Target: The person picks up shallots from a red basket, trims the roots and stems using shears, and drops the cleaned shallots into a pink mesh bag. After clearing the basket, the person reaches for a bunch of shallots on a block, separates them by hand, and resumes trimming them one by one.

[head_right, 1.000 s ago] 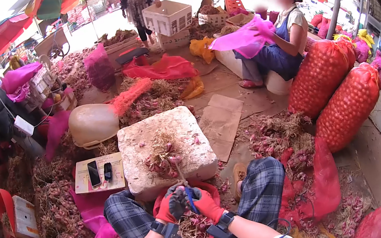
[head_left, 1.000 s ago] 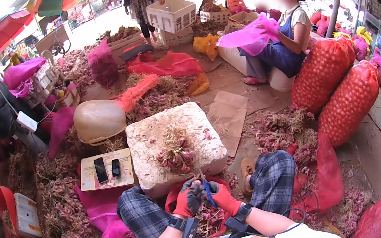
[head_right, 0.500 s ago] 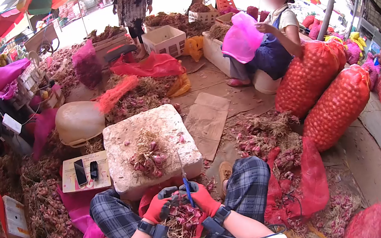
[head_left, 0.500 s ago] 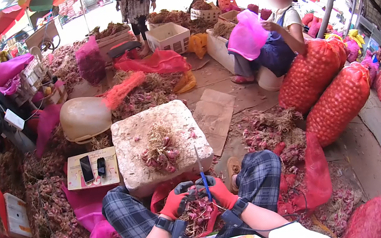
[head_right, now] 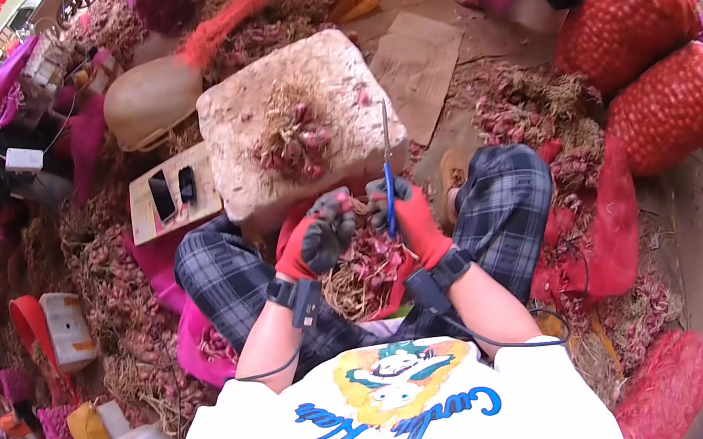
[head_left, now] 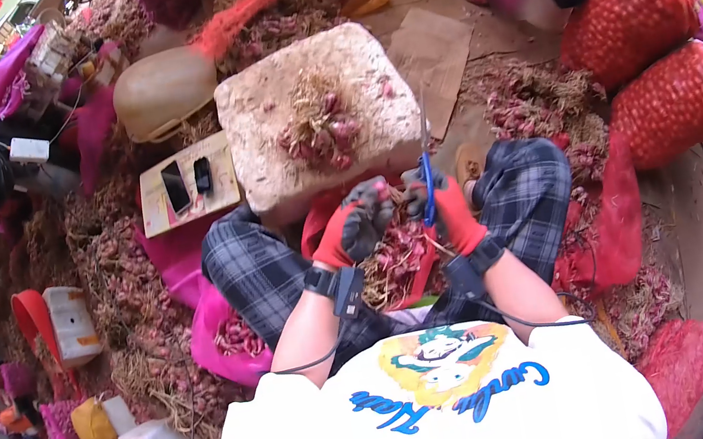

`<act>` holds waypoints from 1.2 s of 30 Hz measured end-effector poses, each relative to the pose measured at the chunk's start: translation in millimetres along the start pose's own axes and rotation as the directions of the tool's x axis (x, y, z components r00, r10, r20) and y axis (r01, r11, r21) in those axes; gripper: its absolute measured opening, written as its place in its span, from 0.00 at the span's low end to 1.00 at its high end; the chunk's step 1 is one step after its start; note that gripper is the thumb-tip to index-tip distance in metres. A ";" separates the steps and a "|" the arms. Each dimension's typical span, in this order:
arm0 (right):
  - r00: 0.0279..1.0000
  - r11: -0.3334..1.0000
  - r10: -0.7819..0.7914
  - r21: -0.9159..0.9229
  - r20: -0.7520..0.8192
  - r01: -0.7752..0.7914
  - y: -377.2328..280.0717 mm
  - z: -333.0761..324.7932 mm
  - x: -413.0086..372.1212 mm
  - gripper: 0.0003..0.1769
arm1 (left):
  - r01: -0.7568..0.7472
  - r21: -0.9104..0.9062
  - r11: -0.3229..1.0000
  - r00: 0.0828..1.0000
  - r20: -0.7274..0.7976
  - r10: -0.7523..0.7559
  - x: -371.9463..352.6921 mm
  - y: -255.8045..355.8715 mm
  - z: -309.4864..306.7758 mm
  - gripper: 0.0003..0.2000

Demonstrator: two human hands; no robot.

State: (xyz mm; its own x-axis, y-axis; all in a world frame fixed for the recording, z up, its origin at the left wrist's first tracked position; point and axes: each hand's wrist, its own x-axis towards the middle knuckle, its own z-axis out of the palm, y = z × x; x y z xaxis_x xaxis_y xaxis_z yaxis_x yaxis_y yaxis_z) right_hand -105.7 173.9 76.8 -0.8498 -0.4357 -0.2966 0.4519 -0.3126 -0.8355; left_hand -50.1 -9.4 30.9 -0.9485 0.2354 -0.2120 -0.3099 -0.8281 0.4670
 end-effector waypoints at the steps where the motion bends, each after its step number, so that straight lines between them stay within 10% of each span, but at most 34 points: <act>1: 0.999 0.998 0.043 -0.050 0.004 -0.043 1.0 -5.2 -2.4 0.10 | 0.002 -0.102 0.995 0.996 -0.093 -0.012 -11.9 10.8 19.3 0.14; 6: 0.998 0.903 -0.057 -0.426 0.015 0.058 2.9 -14.7 -16.9 0.14 | -0.152 -0.239 0.959 0.977 -0.182 0.109 -15.2 28.5 25.3 0.15; 11: 0.966 0.428 -0.207 -0.874 0.154 0.231 8.6 -15.4 -52.0 0.23 | -0.208 -0.309 0.928 0.959 -0.251 0.132 -12.9 31.6 22.0 0.14; 20: 0.927 0.259 -0.307 -0.919 0.215 0.299 6.0 4.9 -52.0 0.21 | -0.168 -0.278 0.946 0.928 -0.368 0.057 -13.2 21.3 24.4 0.11; 26: 0.909 0.263 -0.359 -0.911 0.213 0.317 8.2 8.5 -46.8 0.19 | -0.114 -0.084 0.990 0.993 -0.038 0.112 -11.5 7.7 17.5 0.13; 32: 0.883 0.119 -0.403 -0.943 0.242 0.312 13.6 0.7 -48.1 0.17 | -0.165 0.132 0.977 0.981 -0.076 0.176 -13.9 3.5 14.7 0.12; 36: 0.980 0.288 -0.155 -0.943 0.127 0.168 16.0 -10.0 -47.8 0.18 | -0.118 -0.011 0.993 0.992 0.033 0.118 -9.9 -1.0 1.4 0.13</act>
State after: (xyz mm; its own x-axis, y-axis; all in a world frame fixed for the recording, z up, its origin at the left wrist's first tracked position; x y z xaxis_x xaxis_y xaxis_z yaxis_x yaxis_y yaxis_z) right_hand -60.6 198.2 73.0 -0.8684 -0.4852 -0.1022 -0.2680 0.6327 -0.7266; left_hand -40.5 -10.2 33.8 -0.9801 0.1524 -0.1270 -0.1952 -0.8556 0.4794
